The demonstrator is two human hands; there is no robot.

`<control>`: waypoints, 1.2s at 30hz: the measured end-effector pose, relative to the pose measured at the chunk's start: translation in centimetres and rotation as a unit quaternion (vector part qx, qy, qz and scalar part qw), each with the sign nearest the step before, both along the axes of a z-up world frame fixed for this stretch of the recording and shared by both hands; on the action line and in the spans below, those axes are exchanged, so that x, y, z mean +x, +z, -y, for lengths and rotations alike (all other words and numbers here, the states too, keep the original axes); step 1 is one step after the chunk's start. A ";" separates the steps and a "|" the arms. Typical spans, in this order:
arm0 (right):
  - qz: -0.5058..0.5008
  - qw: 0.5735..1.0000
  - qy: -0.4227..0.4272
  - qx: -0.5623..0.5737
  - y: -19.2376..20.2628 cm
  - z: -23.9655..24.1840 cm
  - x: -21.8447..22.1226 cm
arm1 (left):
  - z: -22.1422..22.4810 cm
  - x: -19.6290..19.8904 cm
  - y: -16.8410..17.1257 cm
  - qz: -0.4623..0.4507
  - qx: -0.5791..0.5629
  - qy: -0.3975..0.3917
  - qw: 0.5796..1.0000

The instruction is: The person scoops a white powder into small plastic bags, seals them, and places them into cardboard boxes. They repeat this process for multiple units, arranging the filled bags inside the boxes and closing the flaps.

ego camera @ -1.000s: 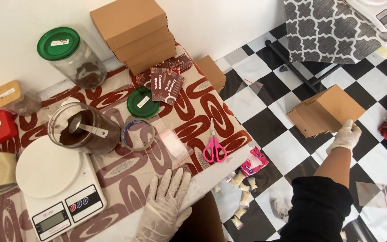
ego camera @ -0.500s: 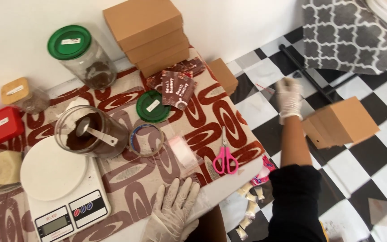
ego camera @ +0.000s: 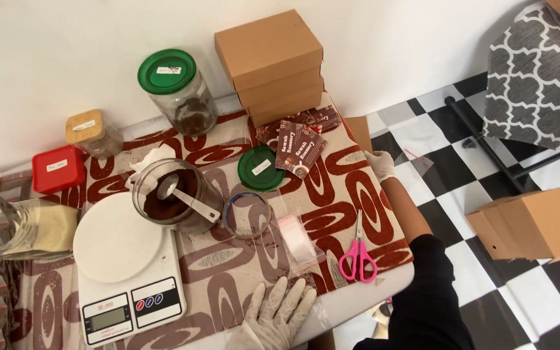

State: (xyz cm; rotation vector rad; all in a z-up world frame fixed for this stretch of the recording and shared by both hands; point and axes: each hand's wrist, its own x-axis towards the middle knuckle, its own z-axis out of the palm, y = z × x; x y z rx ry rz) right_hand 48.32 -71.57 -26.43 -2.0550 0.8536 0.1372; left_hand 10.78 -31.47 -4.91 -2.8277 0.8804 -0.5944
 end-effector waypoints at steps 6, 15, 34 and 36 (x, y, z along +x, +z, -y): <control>0.120 0.950 -0.185 0.222 12.9 0.1 -8.4 | -0.6 0.3 1.9 -0.056 -0.016 -0.063 0.996; 0.389 0.866 -0.064 0.307 38.7 -13.5 -29.6 | -2.9 -1.5 9.9 -0.050 -0.044 -0.059 0.996; 0.398 0.815 0.421 -0.016 39.0 -44.7 -50.3 | -28.0 -12.7 10.4 -0.169 -0.518 -0.059 0.836; 0.452 0.750 0.469 -0.110 39.0 -45.5 -47.0 | -28.9 -12.5 9.3 -0.192 -0.518 -0.064 0.831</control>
